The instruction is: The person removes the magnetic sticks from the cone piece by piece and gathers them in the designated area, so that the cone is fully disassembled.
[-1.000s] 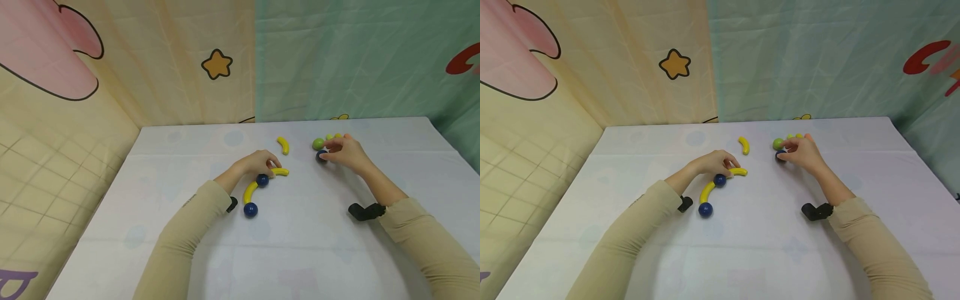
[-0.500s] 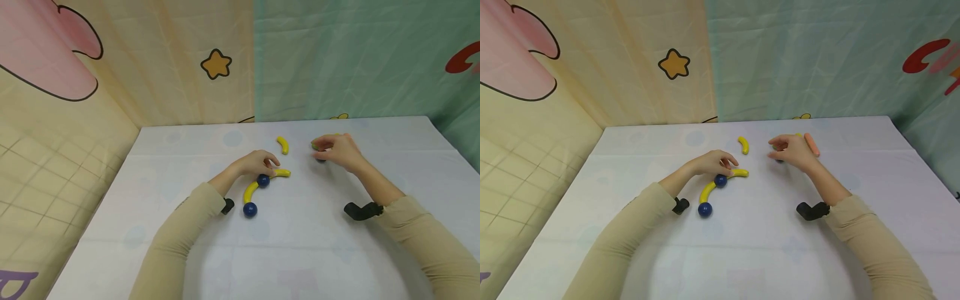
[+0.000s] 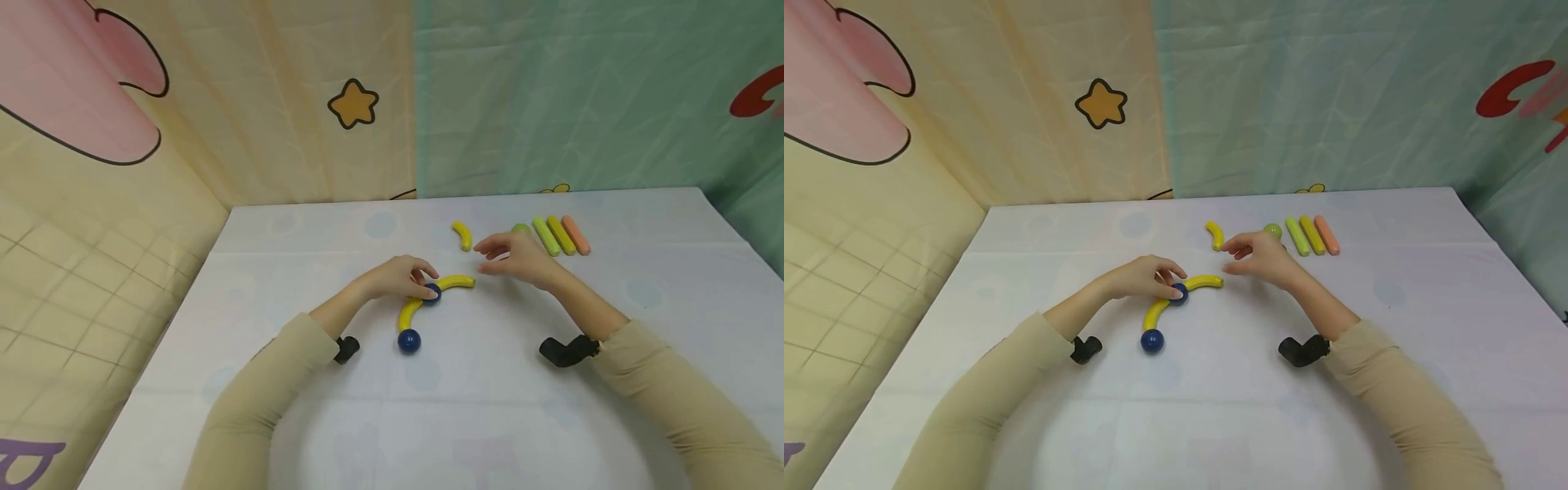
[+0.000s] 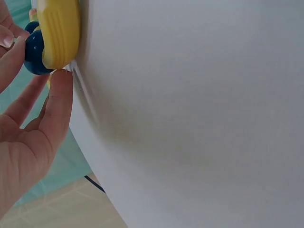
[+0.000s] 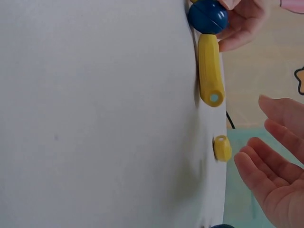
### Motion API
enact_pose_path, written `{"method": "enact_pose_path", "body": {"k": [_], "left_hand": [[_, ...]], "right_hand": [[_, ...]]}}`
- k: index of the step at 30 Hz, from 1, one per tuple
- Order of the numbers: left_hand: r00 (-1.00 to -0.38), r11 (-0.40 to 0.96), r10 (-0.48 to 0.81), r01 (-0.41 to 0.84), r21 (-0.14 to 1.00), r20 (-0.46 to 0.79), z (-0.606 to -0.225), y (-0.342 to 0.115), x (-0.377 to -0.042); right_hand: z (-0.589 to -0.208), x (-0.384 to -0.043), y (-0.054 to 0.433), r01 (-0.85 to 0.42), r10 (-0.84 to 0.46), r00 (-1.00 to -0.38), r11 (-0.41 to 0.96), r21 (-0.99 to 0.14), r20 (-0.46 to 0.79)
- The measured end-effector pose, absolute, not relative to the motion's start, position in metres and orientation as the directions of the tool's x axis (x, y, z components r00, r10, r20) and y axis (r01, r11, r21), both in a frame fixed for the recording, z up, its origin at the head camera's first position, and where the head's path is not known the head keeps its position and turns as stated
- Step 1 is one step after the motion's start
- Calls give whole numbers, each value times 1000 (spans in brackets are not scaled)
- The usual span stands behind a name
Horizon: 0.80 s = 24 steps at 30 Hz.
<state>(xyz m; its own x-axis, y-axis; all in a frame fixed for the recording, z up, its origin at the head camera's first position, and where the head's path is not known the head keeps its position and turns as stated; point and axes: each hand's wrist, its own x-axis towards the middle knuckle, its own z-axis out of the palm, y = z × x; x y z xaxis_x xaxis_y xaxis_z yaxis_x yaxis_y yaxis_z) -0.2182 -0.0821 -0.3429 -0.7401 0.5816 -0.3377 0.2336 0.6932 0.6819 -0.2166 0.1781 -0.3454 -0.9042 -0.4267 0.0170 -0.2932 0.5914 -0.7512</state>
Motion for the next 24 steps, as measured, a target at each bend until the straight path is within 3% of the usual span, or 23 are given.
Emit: {"method": "enact_pose_path", "body": {"k": [9, 24], "left_hand": [[-785, 700, 545, 231, 676, -296, -352, -85, -209], [-792, 685, 544, 230, 691, -276, -351, -83, -207]], "right_hand": [[-360, -216, 151, -360, -515, -857, 553, -751, 32], [-367, -217, 138, -334, -521, -851, 631, -700, -63]]}}
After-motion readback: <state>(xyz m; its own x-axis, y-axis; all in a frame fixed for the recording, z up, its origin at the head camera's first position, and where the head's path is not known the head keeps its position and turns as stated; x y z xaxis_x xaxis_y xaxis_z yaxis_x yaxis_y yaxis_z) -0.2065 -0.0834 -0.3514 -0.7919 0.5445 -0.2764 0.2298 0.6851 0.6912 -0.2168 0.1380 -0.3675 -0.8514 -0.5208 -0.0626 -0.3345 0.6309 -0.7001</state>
